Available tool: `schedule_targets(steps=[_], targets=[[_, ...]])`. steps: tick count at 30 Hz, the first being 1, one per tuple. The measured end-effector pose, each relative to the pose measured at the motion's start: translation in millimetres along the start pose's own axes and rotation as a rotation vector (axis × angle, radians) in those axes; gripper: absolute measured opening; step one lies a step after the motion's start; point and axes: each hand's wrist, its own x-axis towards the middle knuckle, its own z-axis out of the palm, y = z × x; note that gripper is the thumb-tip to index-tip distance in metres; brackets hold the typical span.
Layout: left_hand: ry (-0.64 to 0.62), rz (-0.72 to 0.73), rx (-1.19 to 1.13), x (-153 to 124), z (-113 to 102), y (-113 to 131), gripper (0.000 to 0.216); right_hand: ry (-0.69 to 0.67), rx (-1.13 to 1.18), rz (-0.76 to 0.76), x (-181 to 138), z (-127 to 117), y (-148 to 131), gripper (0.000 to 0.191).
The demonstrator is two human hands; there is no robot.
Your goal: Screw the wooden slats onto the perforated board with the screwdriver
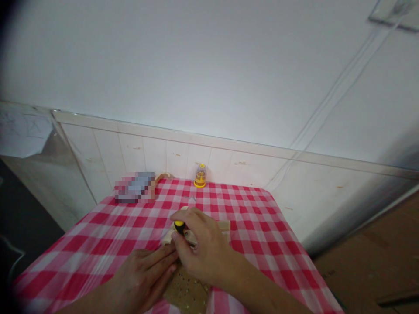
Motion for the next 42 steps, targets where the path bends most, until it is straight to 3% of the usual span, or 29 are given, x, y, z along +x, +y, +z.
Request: schedule_targets(steps=[11,21,42], targets=[[-0.011,0.009,0.026,-1.8,0.6,-0.7,0.029,-0.038,-0.024,0.055,0.0,-3.7,-0.6,0.023],[-0.003,0.003,0.029,0.4,-0.3,-0.4,0.029,0.008,-0.036,0.037,2.5,-3.2,-0.1,0.016],[-0.016,0.007,0.02,1.4,-1.8,-0.5,0.028,0.003,-0.039,0.025,1.4,-3.7,-1.9,0.029]])
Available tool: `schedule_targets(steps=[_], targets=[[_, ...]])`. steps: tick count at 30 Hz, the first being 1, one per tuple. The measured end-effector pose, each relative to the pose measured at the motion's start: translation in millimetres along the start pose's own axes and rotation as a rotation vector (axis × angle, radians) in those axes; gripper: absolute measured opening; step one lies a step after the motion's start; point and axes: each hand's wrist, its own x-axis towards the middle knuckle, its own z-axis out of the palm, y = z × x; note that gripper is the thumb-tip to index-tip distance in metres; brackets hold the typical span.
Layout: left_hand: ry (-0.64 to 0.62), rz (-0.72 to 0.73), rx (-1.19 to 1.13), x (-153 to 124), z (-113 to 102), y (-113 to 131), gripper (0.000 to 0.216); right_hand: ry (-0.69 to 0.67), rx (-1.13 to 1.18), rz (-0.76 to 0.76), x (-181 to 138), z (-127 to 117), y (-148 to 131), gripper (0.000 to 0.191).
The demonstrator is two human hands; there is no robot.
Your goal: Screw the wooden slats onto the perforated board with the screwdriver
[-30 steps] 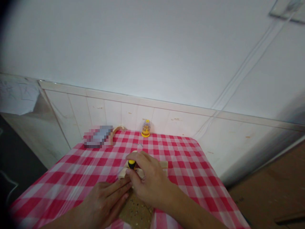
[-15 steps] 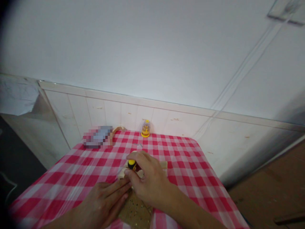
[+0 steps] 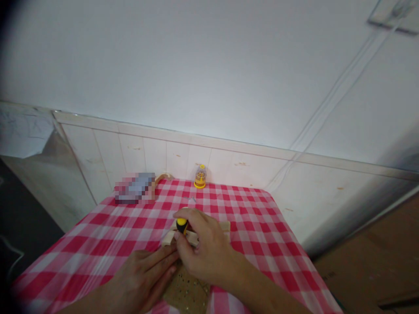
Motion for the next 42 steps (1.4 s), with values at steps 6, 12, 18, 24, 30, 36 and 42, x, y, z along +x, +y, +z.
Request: schedule_targets(steps=[6,12,18,24,30,36,42], targets=[[0.01,0.004,-0.02,-0.5,0.2,0.2,0.029,-0.028,0.001,0.057,-1.7,1.6,2.0,0.029],[0.02,0.01,-0.015,2.3,-0.6,-0.3,0.029,-0.023,-0.002,0.046,-1.3,2.0,4.2,0.028],[0.017,0.008,0.008,-0.3,1.5,-0.4,0.029,-0.016,-0.011,0.039,-1.4,1.5,3.8,0.026],[0.006,0.011,-0.018,1.5,0.1,-0.6,0.029,-0.022,-0.011,0.036,0.0,0.9,2.2,0.023],[0.011,0.012,-0.021,0.3,1.4,-0.6,0.028,-0.029,-0.009,0.05,0.3,0.8,2.1,0.023],[-0.008,0.021,-0.006,-1.3,3.0,-1.5,0.029,-0.026,0.001,0.05,0.8,1.2,2.3,0.023],[-0.008,0.017,0.024,-0.3,1.6,-0.4,0.029,0.008,0.001,0.05,-2.6,4.4,6.7,0.034]])
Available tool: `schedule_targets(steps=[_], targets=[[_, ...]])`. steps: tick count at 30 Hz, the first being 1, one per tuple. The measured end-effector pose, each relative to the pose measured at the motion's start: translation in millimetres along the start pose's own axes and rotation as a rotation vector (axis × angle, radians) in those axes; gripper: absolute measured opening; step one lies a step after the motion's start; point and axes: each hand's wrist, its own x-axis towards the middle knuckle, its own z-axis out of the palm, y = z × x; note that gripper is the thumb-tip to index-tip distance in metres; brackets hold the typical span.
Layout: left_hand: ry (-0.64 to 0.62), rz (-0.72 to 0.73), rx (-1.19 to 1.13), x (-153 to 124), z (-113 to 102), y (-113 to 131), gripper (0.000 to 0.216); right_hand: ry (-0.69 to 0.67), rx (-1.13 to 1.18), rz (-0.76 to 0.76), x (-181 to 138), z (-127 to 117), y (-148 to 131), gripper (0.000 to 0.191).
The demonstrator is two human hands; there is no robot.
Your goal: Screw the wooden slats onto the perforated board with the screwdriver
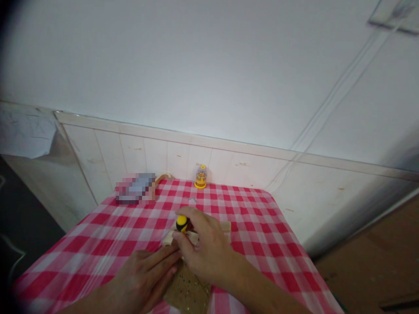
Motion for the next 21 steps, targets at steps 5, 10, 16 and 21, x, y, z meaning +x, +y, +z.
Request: schedule_targets(steps=[5,10,16,21], targets=[[-0.01,-0.009,0.005,0.2,-2.3,1.0,0.029,0.034,0.01,-0.057,0.7,0.6,0.6,0.036],[-0.002,-0.009,-0.028,-0.8,-0.4,0.7,0.028,0.007,0.006,-0.049,3.6,-1.5,-1.7,0.029],[0.0,-0.027,-0.062,0.8,0.3,-0.6,0.029,0.019,0.012,-0.077,2.9,-2.7,-2.3,0.028],[0.001,-0.026,-0.072,0.7,-1.5,-0.4,0.029,0.015,-0.006,-0.084,2.1,-5.9,-5.4,0.029]])
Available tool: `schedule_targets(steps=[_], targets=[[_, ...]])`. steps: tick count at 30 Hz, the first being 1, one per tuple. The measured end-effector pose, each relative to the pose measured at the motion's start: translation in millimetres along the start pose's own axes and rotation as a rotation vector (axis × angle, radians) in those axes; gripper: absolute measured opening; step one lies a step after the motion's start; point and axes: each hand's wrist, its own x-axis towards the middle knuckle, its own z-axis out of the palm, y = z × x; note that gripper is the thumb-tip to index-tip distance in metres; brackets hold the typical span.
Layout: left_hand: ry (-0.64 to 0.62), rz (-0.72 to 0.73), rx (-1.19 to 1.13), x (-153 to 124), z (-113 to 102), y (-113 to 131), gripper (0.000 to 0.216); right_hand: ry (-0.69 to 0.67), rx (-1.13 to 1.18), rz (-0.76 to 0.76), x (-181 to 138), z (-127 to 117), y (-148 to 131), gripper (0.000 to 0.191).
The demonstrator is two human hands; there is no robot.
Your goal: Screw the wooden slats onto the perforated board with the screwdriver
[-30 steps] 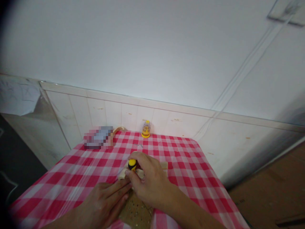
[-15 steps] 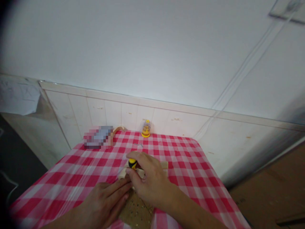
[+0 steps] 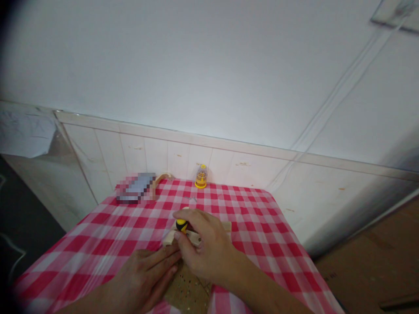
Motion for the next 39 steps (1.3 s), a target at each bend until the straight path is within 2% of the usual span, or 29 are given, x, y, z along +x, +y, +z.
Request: schedule_targets(steps=[6,12,22,39], targets=[[-0.012,-0.002,-0.008,-0.2,1.1,0.7,0.026,-0.003,-0.029,0.004,-0.9,-0.8,-1.3,0.032],[0.024,0.007,0.021,2.1,-0.3,1.0,0.029,-0.008,-0.025,0.041,-2.1,-0.7,1.6,0.03],[-0.001,-0.004,0.02,-3.3,3.4,-0.6,0.03,-0.041,0.005,0.098,-0.3,-1.5,0.0,0.024],[-0.005,0.0,0.023,-2.3,2.4,0.0,0.029,-0.026,0.007,0.07,2.1,-2.2,-0.8,0.021]])
